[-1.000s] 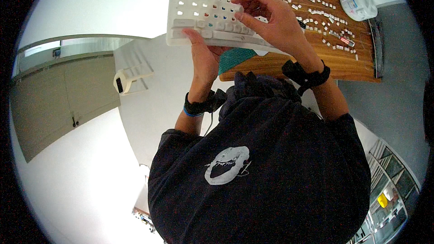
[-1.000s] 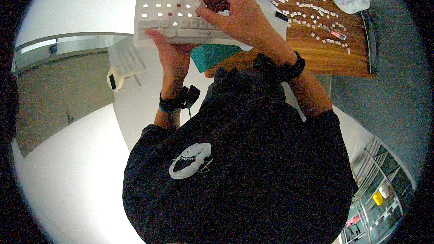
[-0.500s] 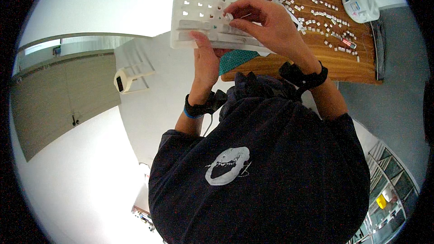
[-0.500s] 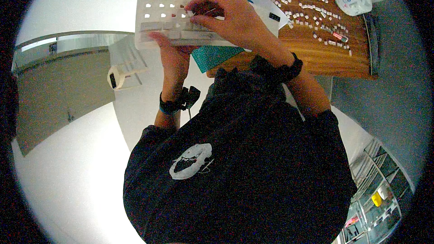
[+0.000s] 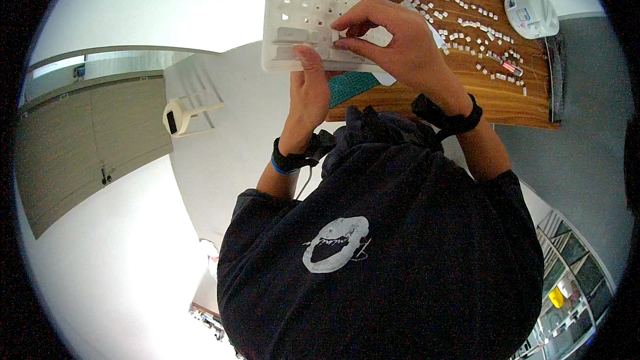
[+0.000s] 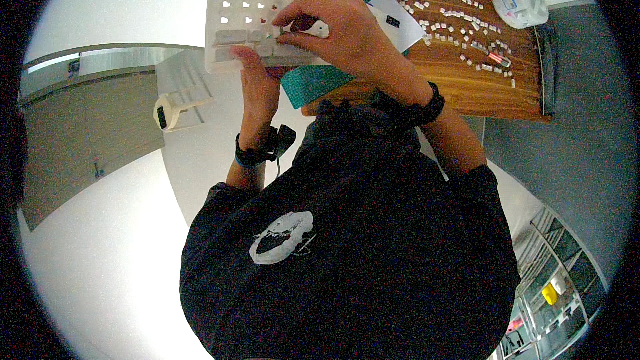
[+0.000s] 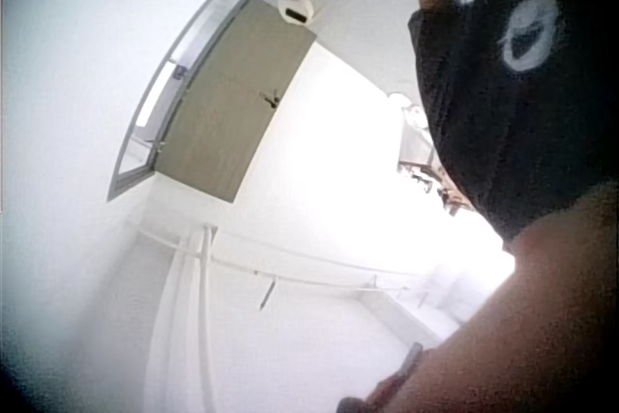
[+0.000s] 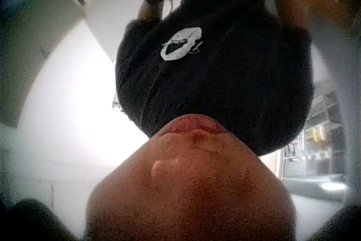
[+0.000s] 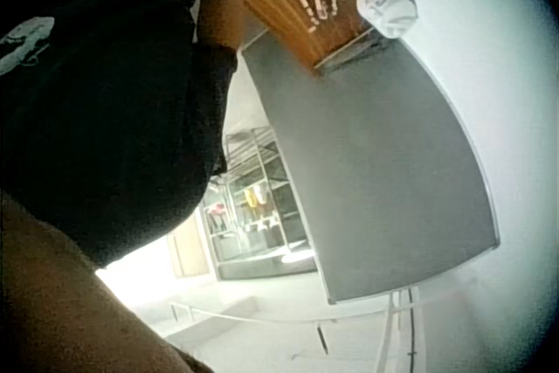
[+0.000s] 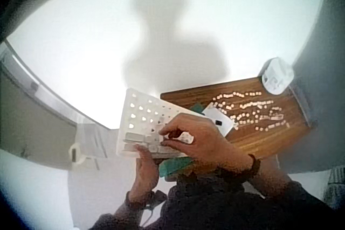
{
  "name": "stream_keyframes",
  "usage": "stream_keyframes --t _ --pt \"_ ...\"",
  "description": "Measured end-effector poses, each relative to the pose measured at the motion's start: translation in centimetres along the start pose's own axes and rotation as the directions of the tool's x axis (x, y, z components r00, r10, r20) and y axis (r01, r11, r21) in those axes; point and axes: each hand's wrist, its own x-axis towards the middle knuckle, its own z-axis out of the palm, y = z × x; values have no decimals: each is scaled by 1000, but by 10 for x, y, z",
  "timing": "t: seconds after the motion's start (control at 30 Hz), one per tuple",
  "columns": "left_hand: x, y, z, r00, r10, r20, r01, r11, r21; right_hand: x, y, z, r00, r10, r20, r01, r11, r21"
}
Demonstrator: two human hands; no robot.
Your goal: The person installs keycaps onto a white keyboard base, picking each keycap from a scattered pile on the table and pressing it into place. They occasionally lift the keyboard to inspect alignment and continue placing keycaps one by one.
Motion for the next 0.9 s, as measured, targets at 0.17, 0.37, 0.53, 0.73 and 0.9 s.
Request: stream_keyframes --t 0.17,0.37,0.53,0.73,0.9 --pt "3 4 1 999 8 -34 -5 996 86 4 -4 -1 999 -46 0 45 997 -64" --pt "8 2 3 997 61 -46 -58 996 66 6 -8 -1 997 -65 -30 62 994 -92" --pt "9 -3 5 994 44 -104 -34 995 99 6 -8 -2 998 -60 -36 57 995 -88" --pt "10 -11 2 987 70 -148 -49 989 139 4 -7 -1 996 -79 -31 75 991 -111" --pt "10 -10 0 999 37 -35 -37 999 10 3 -6 -2 996 -75 -40 71 993 -91"
